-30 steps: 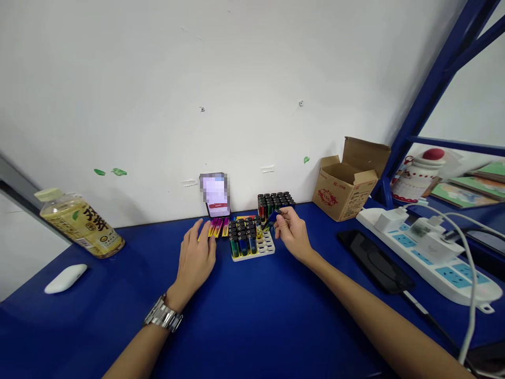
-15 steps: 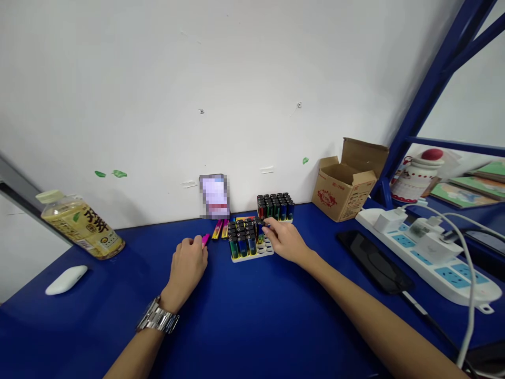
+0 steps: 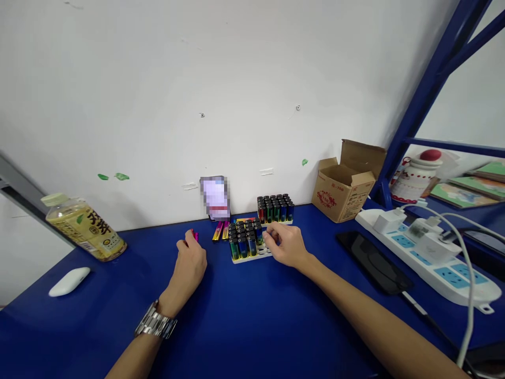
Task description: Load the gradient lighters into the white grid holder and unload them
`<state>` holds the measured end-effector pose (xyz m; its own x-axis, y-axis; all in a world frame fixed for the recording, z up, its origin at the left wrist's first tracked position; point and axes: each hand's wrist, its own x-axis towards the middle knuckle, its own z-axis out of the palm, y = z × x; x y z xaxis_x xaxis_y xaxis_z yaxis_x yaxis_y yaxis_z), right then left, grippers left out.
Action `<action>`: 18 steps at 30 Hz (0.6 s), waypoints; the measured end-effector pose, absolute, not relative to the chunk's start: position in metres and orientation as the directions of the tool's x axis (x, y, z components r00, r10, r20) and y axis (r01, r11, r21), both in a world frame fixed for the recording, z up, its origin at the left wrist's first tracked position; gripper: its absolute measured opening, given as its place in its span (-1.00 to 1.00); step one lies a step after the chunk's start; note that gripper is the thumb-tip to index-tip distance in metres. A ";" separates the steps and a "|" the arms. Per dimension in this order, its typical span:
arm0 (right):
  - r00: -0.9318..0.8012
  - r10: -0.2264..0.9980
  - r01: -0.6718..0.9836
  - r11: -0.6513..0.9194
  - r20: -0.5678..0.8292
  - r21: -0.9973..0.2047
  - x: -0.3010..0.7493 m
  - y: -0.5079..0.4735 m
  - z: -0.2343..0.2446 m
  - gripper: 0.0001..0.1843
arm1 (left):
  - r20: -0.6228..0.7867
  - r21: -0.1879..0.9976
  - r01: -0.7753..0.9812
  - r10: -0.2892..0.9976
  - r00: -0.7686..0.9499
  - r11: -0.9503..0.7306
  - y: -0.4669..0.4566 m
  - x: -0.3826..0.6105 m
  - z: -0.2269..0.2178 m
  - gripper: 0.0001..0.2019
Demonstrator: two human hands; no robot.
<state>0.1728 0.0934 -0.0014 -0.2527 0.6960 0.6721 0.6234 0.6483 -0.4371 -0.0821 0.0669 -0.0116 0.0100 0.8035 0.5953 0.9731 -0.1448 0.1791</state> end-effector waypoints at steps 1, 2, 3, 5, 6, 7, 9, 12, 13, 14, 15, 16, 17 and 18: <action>-0.269 0.666 0.594 0.683 0.696 -0.424 0.170 0.090 0.000 -0.76 | 0.645 0.214 0.960 0.764 -0.001 -0.179 0.066 -0.079 -0.009 -0.57; -0.295 0.637 0.562 0.718 0.712 -0.410 0.167 0.086 0.003 -0.75 | 0.689 0.236 0.950 0.725 -0.014 -0.206 0.065 -0.073 -0.006 -0.53; -0.324 0.612 0.530 0.749 0.721 -0.398 0.164 0.082 0.005 -0.75 | 0.726 0.248 0.941 0.687 -0.025 -0.229 0.062 -0.066 -0.004 -0.49; -0.385 0.581 0.449 0.797 0.717 -0.404 0.156 0.072 0.011 -0.76 | 0.805 0.258 0.896 0.593 0.008 -0.363 0.055 -0.049 -0.003 -0.44; -0.403 0.577 0.408 0.808 0.710 -0.425 0.151 0.068 0.014 -0.77 | 0.839 0.243 0.862 0.543 0.043 -0.445 0.049 -0.040 -0.004 -0.44; -0.421 0.577 0.365 0.814 0.700 -0.452 0.148 0.064 0.016 -0.76 | 0.856 0.232 0.829 0.512 0.075 -0.508 0.044 -0.031 -0.007 -0.45; -0.432 0.588 0.299 0.809 0.684 -0.506 0.142 0.058 0.018 -0.75 | 0.821 0.241 0.756 0.544 0.175 -0.608 0.033 -0.017 -0.013 -0.45; -0.388 0.631 0.260 0.774 0.672 -0.577 0.139 0.054 0.017 -0.72 | 0.733 0.356 0.708 0.652 0.193 -0.610 0.024 -0.007 -0.018 -0.48; -0.352 0.652 0.255 0.757 0.671 -0.601 0.139 0.054 0.016 -0.72 | 0.710 0.397 0.701 0.683 0.175 -0.592 0.023 -0.008 -0.017 -0.50; -0.303 0.675 0.251 0.738 0.673 -0.626 0.140 0.056 0.015 -0.72 | 0.694 0.430 0.697 0.704 0.152 -0.574 0.024 -0.010 -0.015 -0.52; -0.236 0.697 0.249 0.717 0.677 -0.651 0.141 0.058 0.015 -0.73 | 0.686 0.455 0.696 0.717 0.123 -0.555 0.025 -0.012 -0.013 -0.54; -0.160 0.720 0.245 0.691 0.675 -0.680 0.142 0.060 0.014 -0.73 | 0.685 0.475 0.699 0.723 0.088 -0.535 0.026 -0.015 -0.009 -0.57; -0.086 0.743 0.229 0.663 0.663 -0.713 0.144 0.064 0.013 -0.73 | 0.687 0.492 0.703 0.725 0.049 -0.514 0.028 -0.019 -0.006 -0.59; -0.023 0.767 0.190 0.633 0.642 -0.750 0.146 0.068 0.012 -0.75 | 0.687 0.510 0.706 0.726 0.010 -0.492 0.029 -0.022 -0.003 -0.61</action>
